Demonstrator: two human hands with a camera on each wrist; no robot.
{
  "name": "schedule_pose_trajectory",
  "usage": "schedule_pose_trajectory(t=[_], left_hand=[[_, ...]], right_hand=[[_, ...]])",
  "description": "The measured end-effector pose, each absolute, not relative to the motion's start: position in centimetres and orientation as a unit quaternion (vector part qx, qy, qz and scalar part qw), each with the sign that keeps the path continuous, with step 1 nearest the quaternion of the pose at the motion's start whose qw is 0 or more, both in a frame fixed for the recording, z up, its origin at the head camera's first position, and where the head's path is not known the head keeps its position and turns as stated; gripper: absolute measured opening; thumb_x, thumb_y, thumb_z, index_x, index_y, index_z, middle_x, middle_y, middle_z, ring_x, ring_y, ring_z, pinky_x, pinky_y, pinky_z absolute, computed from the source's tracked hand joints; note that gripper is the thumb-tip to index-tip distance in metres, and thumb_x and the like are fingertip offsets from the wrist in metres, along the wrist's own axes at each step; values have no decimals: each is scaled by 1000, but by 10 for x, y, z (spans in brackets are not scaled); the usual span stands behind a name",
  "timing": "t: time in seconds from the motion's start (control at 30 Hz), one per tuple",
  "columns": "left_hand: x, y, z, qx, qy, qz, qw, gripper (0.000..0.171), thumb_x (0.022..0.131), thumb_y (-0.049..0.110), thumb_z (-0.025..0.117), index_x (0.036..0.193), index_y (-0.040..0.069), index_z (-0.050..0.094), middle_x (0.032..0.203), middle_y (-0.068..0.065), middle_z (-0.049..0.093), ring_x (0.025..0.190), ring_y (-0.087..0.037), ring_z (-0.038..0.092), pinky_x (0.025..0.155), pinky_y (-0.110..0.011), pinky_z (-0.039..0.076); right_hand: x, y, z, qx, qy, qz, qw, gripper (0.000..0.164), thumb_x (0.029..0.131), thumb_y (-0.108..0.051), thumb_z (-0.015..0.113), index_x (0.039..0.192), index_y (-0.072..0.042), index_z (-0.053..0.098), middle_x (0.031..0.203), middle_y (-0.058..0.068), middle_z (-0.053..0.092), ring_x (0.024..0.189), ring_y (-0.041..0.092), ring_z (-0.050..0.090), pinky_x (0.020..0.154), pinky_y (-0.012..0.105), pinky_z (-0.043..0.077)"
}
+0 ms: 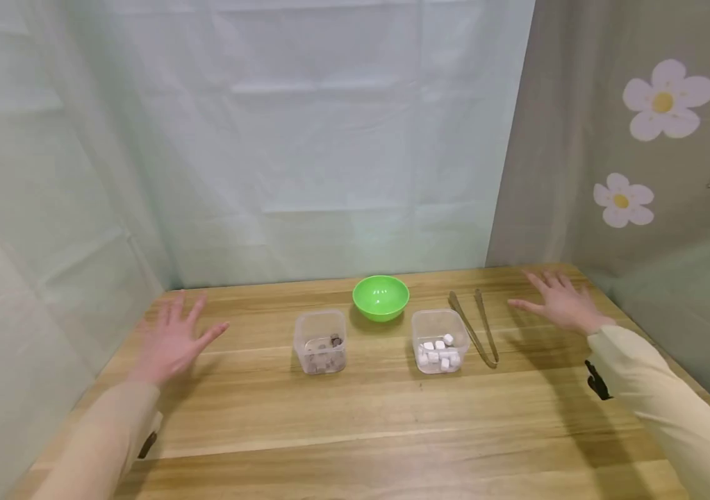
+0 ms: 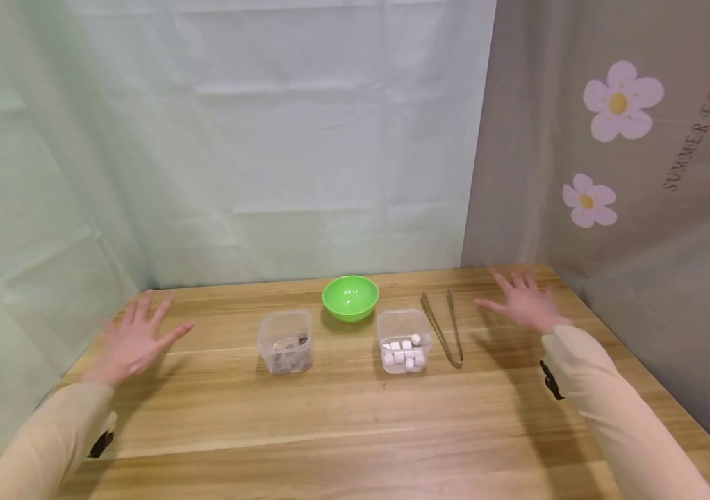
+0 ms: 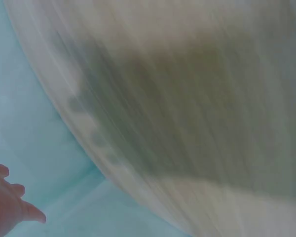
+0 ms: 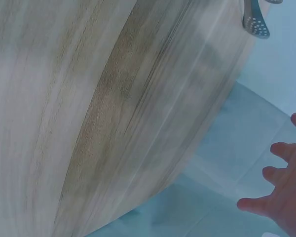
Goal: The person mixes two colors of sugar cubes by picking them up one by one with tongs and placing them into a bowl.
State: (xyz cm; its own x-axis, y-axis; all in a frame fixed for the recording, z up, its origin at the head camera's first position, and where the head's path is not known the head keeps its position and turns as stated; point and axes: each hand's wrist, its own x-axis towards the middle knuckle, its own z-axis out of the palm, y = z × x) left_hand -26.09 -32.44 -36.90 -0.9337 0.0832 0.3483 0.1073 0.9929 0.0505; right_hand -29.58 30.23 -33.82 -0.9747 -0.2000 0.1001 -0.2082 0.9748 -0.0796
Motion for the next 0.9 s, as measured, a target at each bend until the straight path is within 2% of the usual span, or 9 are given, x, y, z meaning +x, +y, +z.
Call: schedule_pose_trajectory(t=[0.2, 0.37, 0.57, 0.7, 0.9], left_hand=[[-261, -306, -365, -73, -980, -52, 175, 65, 66, 53, 33, 117, 28, 1, 119, -4, -12, 101, -28, -13, 63, -48, -18], [-266, -286, -356, -106, -975, -60, 185, 66, 65, 53, 34, 117, 28, 2, 119, -5, -7, 102, -28, -8, 67, -53, -8], [-270, -258, -344, -155, -967, -69, 192, 66, 65, 52, 35, 117, 26, 3, 119, -9, -3, 103, -25, -7, 74, -49, -3], [-270, -239, -336, -182, -959, -77, 205, 67, 64, 52, 37, 117, 27, 4, 119, -9, 1, 104, -24, -3, 76, -46, 6], [-270, -208, -324, -231, -943, -85, 225, 68, 62, 53, 38, 117, 25, 11, 119, -4, 6, 104, -22, 4, 73, -45, 18]], right_hand=[[-296, 297, -341, 114, -991, 57, 50, 70, 64, -56, 31, 118, -20, 3, 117, 19, 6, 98, 40, 2, 63, 57, 0], [-295, 286, -339, 123, -989, 64, 48, 70, 64, -55, 32, 118, -18, 8, 115, 19, 13, 96, 40, 11, 62, 57, 9], [-294, 274, -339, 140, -986, 91, 15, 73, 62, -57, 31, 118, -16, 8, 113, 22, 15, 94, 41, 17, 58, 56, 19], [-295, 268, -342, 148, -982, 122, 6, 74, 63, -56, 33, 118, -11, 12, 113, 22, 17, 96, 38, 18, 65, 54, 17], [-296, 260, -347, 156, -977, 148, 7, 77, 62, -55, 34, 111, 4, 24, 104, 22, 32, 90, 34, 29, 68, 47, 24]])
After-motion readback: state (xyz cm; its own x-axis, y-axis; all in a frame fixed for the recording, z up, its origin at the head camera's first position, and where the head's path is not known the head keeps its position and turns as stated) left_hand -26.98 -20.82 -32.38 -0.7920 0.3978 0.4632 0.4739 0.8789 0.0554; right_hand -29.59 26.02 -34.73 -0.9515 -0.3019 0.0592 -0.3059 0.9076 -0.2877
